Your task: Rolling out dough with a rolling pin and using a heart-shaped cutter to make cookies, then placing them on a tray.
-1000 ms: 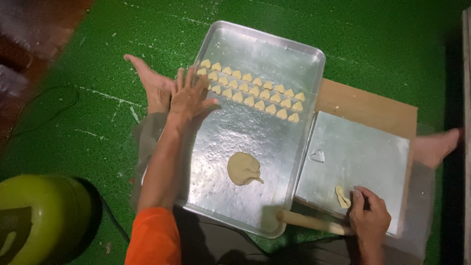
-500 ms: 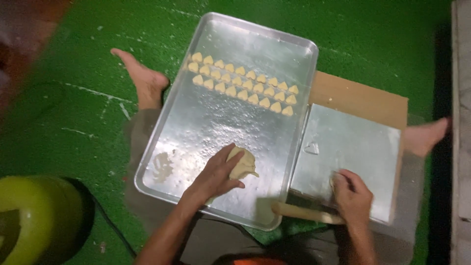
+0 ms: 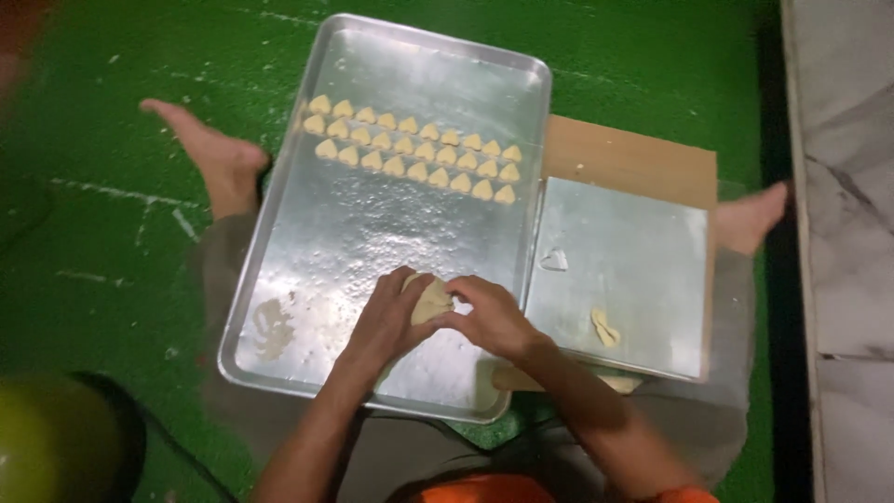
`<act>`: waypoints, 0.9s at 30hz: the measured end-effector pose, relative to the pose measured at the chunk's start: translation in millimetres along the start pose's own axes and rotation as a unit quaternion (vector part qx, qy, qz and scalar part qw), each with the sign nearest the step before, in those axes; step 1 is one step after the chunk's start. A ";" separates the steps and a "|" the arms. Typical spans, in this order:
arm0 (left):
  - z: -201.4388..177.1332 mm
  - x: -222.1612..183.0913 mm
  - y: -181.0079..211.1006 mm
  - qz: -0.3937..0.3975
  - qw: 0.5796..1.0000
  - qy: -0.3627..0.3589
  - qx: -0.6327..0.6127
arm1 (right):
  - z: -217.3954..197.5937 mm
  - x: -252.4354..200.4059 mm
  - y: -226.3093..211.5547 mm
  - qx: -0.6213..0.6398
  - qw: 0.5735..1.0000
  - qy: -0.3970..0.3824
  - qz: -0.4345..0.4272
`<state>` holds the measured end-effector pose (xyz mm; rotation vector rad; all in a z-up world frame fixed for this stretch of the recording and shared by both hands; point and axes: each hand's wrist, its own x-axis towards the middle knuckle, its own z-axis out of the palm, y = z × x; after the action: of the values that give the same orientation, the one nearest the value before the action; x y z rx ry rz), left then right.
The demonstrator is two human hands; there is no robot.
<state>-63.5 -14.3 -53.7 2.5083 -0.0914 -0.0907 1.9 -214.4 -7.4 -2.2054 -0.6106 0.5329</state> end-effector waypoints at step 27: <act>8.3 -0.8 21.8 -0.005 0.990 0.045 0.135 | 10.5 -0.3 21.4 -0.073 0.990 -0.001 -0.117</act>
<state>-66.0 -36.6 -47.5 2.7791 -0.0581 0.0325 1.4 -221.2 -30.3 -2.2286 -0.9221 0.3783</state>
